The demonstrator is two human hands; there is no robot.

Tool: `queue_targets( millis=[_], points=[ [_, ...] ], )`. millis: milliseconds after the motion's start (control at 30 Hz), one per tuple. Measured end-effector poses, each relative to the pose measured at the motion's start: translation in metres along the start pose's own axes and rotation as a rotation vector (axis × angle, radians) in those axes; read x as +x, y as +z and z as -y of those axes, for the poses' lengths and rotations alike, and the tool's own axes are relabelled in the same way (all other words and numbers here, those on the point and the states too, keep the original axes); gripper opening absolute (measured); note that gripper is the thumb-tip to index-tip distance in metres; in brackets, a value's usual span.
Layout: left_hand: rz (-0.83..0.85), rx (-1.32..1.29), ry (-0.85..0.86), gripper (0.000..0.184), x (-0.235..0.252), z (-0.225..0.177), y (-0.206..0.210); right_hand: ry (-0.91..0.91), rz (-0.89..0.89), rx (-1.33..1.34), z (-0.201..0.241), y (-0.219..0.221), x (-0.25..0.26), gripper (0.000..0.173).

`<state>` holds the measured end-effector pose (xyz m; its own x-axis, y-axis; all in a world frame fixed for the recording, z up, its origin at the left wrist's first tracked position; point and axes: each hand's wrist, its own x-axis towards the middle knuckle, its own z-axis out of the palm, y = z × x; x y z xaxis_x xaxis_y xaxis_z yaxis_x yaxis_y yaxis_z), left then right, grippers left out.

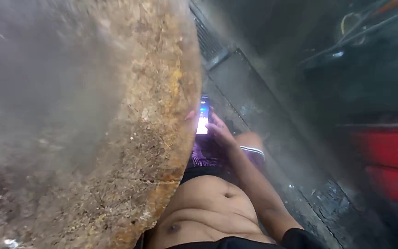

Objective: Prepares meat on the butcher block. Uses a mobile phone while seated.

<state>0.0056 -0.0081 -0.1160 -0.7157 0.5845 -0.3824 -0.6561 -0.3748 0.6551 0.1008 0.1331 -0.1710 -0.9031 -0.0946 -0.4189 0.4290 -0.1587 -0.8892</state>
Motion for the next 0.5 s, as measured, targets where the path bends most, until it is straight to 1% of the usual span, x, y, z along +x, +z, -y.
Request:
queue_targets(
  millis=[67,200,333,500],
  points=[
    [0.019,-0.061,0.028,0.073,0.006,0.008,-0.009,0.02,0.051,-0.013,0.002,-0.006,-0.007,0.056],
    [0.066,-0.076,0.086,0.068,0.014,0.022,-0.022,-0.068,0.107,0.033,-0.001,-0.01,-0.001,0.06],
    [0.085,-0.063,0.13,0.067,0.017,0.026,-0.026,-0.074,0.121,0.032,0.0,-0.01,-0.002,0.063],
    [0.094,-0.014,0.185,0.061,0.02,0.024,-0.028,-0.077,0.114,0.014,0.002,-0.009,0.0,0.06]
  ],
)
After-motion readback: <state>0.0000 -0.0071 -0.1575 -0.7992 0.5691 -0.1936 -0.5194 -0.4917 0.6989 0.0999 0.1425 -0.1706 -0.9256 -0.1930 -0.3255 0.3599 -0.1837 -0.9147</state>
